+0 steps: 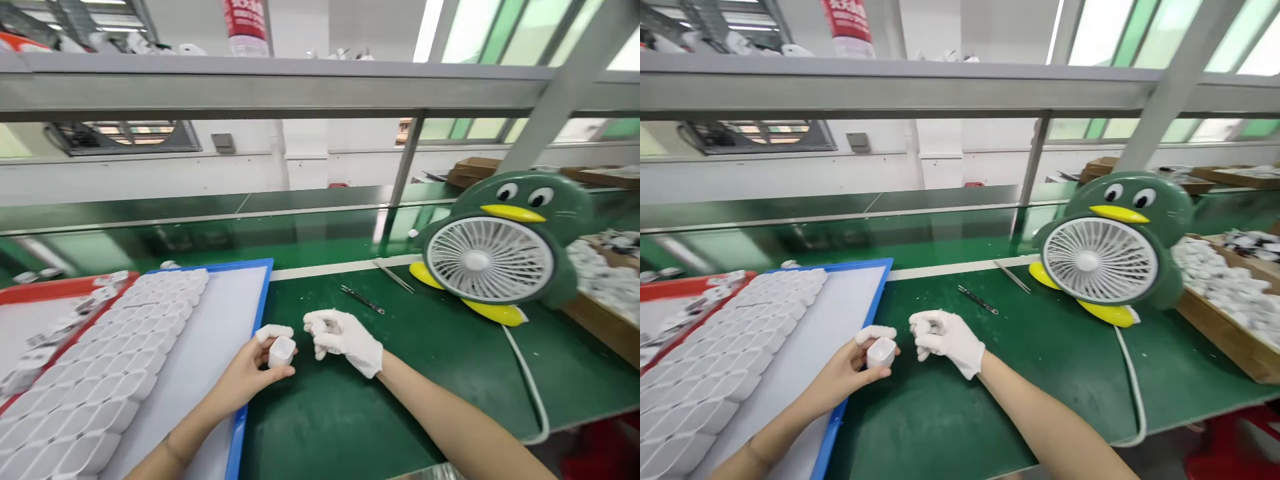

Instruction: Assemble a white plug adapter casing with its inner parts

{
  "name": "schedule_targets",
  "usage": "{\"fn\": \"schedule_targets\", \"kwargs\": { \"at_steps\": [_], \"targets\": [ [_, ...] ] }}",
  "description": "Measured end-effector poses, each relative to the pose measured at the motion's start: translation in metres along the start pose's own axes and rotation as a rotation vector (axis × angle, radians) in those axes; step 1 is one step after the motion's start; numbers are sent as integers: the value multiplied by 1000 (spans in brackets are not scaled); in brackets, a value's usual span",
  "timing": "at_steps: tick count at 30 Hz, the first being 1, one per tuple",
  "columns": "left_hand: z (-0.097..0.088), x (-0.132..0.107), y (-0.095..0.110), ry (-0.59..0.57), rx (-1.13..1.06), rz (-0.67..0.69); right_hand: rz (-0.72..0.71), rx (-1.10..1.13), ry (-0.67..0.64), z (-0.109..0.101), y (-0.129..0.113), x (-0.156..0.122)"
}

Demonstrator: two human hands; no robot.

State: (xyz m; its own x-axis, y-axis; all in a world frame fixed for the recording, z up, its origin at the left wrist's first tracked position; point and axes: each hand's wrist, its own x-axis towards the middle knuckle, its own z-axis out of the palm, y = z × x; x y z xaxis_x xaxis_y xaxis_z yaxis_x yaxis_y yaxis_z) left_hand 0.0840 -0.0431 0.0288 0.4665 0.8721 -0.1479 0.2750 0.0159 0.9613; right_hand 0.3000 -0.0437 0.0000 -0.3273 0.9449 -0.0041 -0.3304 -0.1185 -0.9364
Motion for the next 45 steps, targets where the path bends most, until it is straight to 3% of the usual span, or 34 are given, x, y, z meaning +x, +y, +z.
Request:
{"fn": "schedule_targets", "kwargs": {
  "at_steps": [8, 14, 20, 25, 29, 36, 41, 45],
  "targets": [
    [4, 1, 1, 113, 55, 35, -61, -39, -9, 1, -10, 2],
    [4, -1, -2, 59, 94, 85, -111, -50, -63, 6, -6, -8],
    [8, -7, -9, 108, 390, 252, -93, -255, 108, 12, 0, -18],
    [12, -11, -10, 145, 407, 275, -31, -246, 220, 16, 2, -23],
    [13, -11, -11, 158, 405, 292, -102, -216, 139, 15, 1, -22],
    [11, -11, -11, 208, 523, 410, -202, -450, 197, 9, 11, -30],
    [12, -12, -11, 185, 560, 492, -405, -655, 195, 11, 18, -40],
    [13, -14, -10, 193, 620, 526, -485, -725, 150, 12, 21, -41]
  ]
}}
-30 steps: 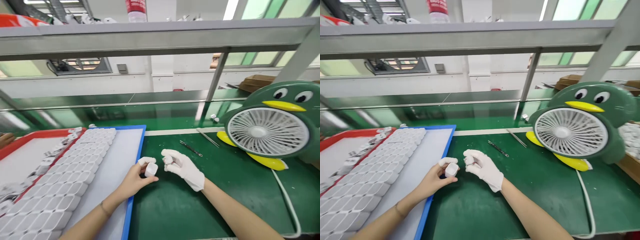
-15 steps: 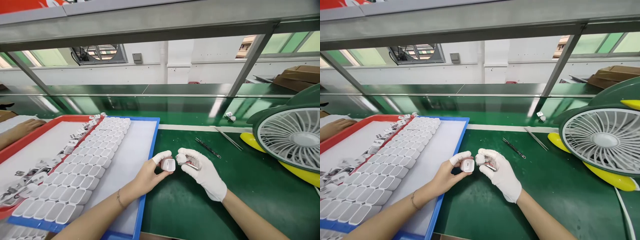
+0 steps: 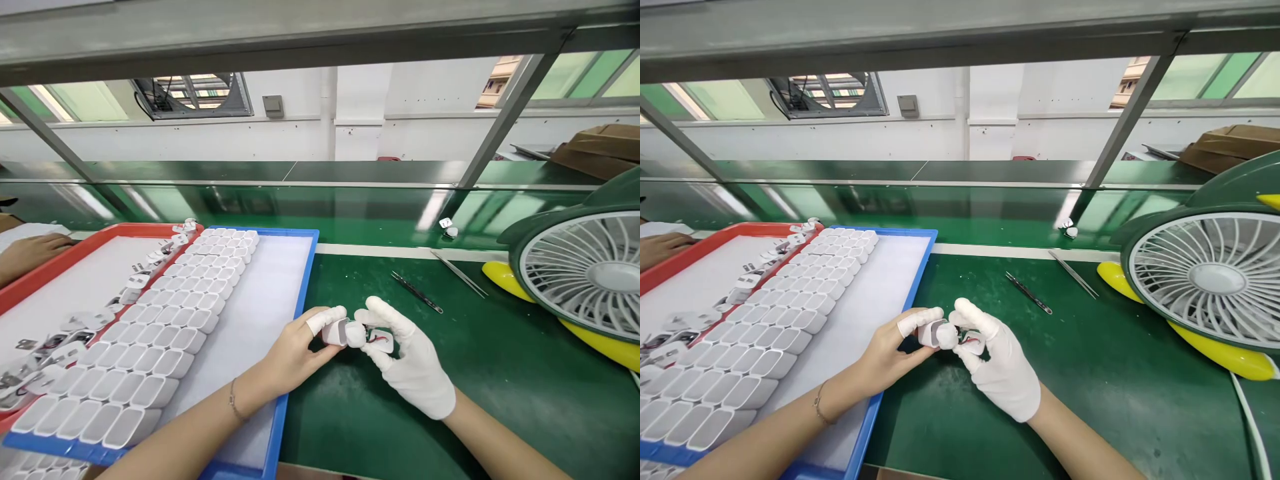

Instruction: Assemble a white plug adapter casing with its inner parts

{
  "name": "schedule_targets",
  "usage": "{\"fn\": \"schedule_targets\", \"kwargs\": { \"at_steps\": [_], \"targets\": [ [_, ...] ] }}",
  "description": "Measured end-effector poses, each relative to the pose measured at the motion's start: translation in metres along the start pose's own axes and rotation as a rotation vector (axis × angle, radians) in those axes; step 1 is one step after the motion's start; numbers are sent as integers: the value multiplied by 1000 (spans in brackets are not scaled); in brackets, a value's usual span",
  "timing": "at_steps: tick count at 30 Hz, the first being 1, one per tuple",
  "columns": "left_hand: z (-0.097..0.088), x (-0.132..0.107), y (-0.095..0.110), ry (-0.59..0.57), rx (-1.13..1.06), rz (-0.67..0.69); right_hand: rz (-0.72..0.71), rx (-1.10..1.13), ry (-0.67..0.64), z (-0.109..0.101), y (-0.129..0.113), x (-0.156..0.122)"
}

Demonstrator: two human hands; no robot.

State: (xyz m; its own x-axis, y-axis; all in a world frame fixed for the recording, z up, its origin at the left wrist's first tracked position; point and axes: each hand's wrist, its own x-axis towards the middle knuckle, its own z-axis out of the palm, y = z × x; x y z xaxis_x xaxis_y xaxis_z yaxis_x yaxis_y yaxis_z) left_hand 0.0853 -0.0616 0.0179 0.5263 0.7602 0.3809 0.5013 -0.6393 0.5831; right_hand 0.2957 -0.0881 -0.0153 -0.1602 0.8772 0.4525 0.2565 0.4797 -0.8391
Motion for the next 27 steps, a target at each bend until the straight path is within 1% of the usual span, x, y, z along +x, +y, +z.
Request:
{"fn": "schedule_targets", "kwargs": {
  "at_steps": [2, 6, 8, 17, 23, 27],
  "targets": [
    [-1, 0, 1, 3, 16, 41, -58, -50, -13, 0, -1, 2],
    [-2, -1, 2, 33, 14, 149, -241, -159, 20, -1, -7, 8],
    [-2, -1, 1, 27, 21, 164, -279, -184, 20, -1, -9, 10],
    [0, -1, 0, -27, 58, 128, -275, -216, -34, 1, -4, 10],
    [3, -2, 0, -45, 64, 103, -229, -174, -65, 2, -2, 12],
    [3, -1, -1, -56, 65, 93, -205, -154, -40, 3, -2, 12]
  ]
}}
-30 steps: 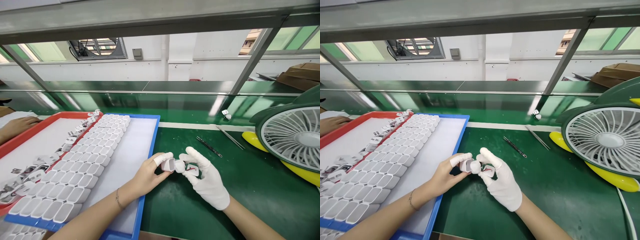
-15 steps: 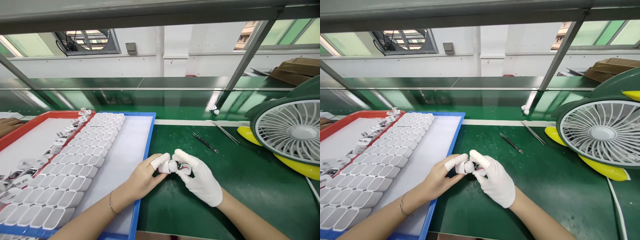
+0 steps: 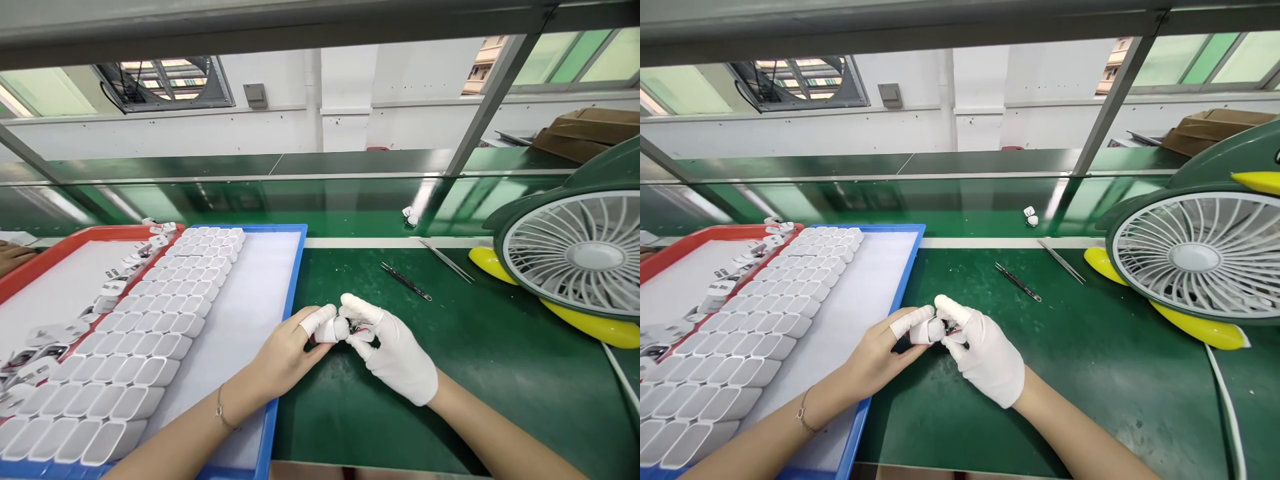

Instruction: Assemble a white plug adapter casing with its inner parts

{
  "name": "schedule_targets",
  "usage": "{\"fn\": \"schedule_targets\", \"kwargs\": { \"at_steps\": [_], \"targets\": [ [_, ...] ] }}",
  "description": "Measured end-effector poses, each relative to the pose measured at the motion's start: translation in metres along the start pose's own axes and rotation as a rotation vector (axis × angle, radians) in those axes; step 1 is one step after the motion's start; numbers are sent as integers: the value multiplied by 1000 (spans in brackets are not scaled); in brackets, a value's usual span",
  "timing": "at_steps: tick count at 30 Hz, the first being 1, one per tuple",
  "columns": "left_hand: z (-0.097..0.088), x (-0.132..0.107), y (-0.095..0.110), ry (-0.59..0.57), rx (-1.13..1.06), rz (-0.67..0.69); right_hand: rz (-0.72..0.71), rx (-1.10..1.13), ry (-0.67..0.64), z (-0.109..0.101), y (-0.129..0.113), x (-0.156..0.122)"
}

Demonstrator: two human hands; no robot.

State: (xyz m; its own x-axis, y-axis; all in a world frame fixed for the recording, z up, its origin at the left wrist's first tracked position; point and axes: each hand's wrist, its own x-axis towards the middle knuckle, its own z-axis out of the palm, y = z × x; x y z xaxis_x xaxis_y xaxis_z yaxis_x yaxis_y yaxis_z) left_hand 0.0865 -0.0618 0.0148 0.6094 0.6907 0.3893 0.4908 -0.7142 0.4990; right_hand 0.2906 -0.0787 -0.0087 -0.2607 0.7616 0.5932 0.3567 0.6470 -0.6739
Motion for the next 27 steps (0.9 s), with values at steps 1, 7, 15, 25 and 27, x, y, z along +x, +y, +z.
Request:
{"fn": "schedule_targets", "kwargs": {
  "at_steps": [1, 7, 15, 25, 27],
  "targets": [
    [0, 0, 0, 6, 2, 0, 7, 4, 4, 0, 0, 0],
    [0, 3, 4, -30, 3, -39, 10, -17, -30, 0, 1, 1],
    [4, -1, 3, -59, 10, -77, 103, -25, -121, -1, 1, 3],
    [3, 5, 2, -48, 162, 87, 143, -48, -154, -11, -1, 5],
    [-1, 9, 2, 67, 57, 13, 123, -78, -92, -14, -1, 6]
  ]
}}
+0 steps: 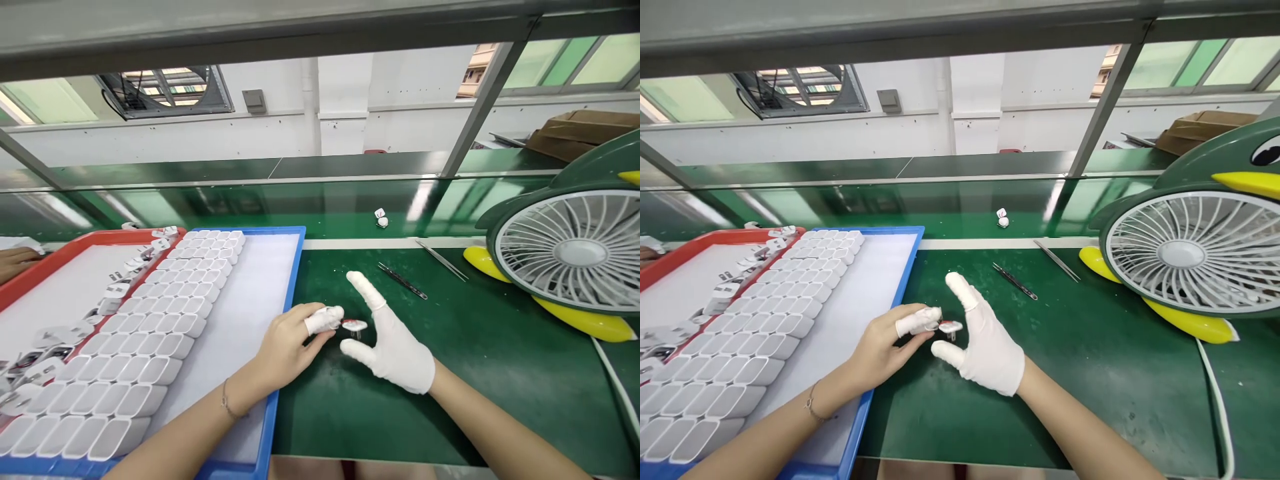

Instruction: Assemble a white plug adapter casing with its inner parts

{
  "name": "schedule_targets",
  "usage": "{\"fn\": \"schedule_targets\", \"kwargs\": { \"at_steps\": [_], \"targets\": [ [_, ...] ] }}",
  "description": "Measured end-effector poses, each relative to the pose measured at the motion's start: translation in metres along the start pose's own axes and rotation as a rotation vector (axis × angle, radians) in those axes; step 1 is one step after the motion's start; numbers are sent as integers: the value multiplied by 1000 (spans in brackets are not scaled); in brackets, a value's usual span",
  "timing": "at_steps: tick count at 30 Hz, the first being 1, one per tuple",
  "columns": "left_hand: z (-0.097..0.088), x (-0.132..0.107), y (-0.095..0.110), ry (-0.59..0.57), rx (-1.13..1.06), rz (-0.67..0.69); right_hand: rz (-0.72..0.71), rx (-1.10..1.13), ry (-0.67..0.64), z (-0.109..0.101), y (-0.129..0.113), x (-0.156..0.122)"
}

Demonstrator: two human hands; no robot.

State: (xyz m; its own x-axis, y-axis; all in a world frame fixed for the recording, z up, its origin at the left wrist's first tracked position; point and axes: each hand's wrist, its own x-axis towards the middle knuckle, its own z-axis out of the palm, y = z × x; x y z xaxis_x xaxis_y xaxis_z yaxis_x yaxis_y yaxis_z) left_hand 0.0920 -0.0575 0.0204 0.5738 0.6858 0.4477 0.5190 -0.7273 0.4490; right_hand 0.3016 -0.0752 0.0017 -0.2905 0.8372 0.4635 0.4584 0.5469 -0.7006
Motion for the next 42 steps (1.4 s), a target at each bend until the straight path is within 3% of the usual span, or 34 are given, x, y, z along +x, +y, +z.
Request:
{"fn": "schedule_targets", "kwargs": {
  "at_steps": [3, 6, 9, 11, 19, 24, 28, 31, 34, 38, 42],
  "targets": [
    [-3, 4, 6, 113, -217, -253, -82, 8, 118, 4, 1, 3],
    [-1, 7, 17, 144, -549, -479, -203, 32, 215, 20, -1, 6],
    [5, 8, 24, 106, -808, -564, -227, 97, 335, 34, -4, 8],
    [7, 8, 24, 55, -849, -579, -187, 114, 353, 36, -6, 8],
    [0, 6, 22, -96, -790, -538, -272, 62, 244, 24, -9, 5],
    [-1, 6, 28, -119, -753, -544, -254, 75, 155, 19, -15, 4],
    [-1, 1, 29, -45, -617, -404, -259, 82, 194, 19, -16, 0],
    [-3, -3, 25, 86, -402, -180, -218, 45, 210, 23, -17, -7],
    [-5, -5, 19, 133, -168, 2, -261, 6, 199, 27, -22, -10],
    [-8, -3, 14, 141, -76, 37, -363, -6, 294, 29, -26, -7],
    [-10, -4, 12, 162, -75, 19, -280, 109, 301, 27, -21, -7]
  ]
}}
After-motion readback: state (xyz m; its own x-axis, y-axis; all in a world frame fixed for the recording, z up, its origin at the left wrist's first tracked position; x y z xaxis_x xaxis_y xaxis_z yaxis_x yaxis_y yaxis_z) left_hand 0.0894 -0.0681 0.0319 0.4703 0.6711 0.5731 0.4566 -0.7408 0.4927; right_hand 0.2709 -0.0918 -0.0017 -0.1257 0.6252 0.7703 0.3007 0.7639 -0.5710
